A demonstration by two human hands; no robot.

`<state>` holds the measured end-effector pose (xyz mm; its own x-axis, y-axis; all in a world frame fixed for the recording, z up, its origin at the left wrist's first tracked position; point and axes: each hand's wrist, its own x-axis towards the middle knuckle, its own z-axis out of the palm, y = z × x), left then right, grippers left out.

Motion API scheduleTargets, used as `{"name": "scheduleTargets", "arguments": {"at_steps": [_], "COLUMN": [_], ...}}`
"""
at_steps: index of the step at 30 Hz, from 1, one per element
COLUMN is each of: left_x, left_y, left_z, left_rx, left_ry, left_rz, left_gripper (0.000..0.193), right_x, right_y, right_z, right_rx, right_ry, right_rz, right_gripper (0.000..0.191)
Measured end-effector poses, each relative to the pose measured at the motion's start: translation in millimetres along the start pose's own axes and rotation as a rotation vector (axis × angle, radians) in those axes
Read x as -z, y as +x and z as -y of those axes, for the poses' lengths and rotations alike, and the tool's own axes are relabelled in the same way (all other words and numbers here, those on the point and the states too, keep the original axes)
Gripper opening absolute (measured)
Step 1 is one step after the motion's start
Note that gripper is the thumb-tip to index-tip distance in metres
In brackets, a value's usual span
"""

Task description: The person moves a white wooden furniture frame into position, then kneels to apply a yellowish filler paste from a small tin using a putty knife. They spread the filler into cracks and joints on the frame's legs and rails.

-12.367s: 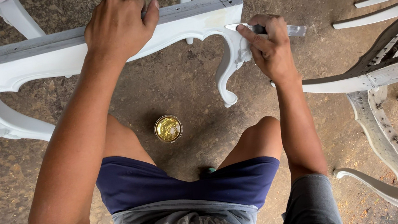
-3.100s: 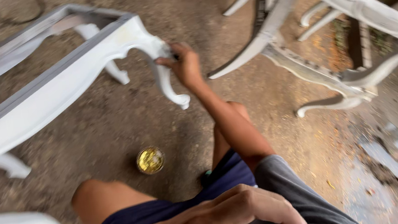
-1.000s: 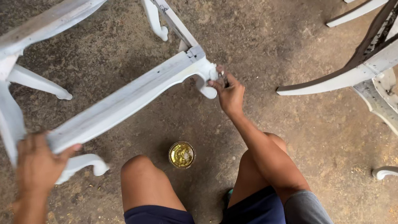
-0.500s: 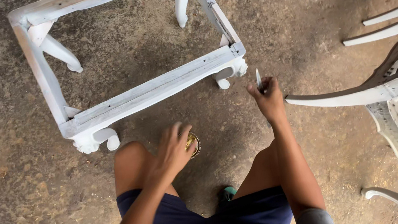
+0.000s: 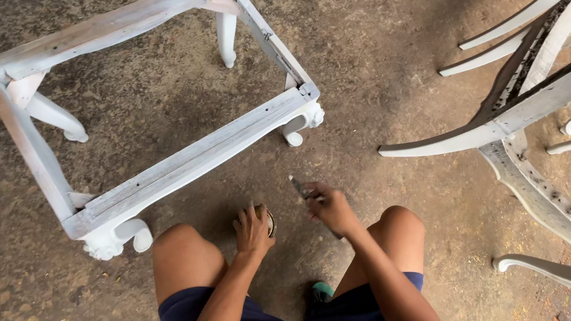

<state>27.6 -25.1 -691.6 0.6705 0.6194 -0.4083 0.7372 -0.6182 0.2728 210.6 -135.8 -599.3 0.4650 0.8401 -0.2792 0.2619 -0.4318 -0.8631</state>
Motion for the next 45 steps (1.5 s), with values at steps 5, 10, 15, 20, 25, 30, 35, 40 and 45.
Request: {"name": "scheduleTargets", "arguments": {"at_steps": [5, 10, 15, 20, 25, 30, 35, 40, 45], "left_x": [5.8, 8.9, 17.8, 19.3, 3.2, 6.7, 25.1, 36.9, 31.9], "left_y": [17.1, 27.9, 32.1, 39.0, 39.6, 38.9, 32.1, 30.7, 34.5], "left_z": [-1.8, -6.9, -13.1, -13.5, -5.7, -3.0, -2.7, 13.4, 41.0], "left_rx": [-0.108, -0.155, -0.156, -0.082, -0.163, -0.150, -0.194, -0.359, 0.095], "left_ry": [-0.098, -0.150, -0.116, -0.110, -0.129, -0.193, -0.217, -0.731, -0.685], "left_rz": [-0.149, -0.259, -0.177, -0.087, -0.200, -0.135, -0.149, -0.286, -0.566], "left_gripper": [0.098, 0.094, 0.096, 0.099, 0.111, 0.104, 0.101, 0.107, 0.106], "right_x": [-21.7, -27.2, -32.4, -36.9, -40.3, -43.2, -45.8, -46.6, -65.8], "right_y": [-13.1, -14.5, -13.1, -13.8, -17.3, -19.7, -18.3, -15.9, -16.5], "right_z": [-11.0, -11.0, -6.5, -15.9, -35.3, -27.5, -10.4, -4.5, -13.0], "right_rx": [-0.178, -0.173, -0.123, -0.034, -0.112, -0.173, -0.146, -0.118, 0.237], "right_ry": [-0.199, -0.164, -0.232, -0.283, -0.308, -0.260, -0.257, -0.279, -0.491], "right_rz": [-0.020, -0.035, -0.040, -0.109, -0.072, -0.064, -0.051, -0.053, -0.123], "right_gripper": [0.046, 0.043, 0.041, 0.040, 0.033, 0.037, 0.039, 0.036, 0.034]}}
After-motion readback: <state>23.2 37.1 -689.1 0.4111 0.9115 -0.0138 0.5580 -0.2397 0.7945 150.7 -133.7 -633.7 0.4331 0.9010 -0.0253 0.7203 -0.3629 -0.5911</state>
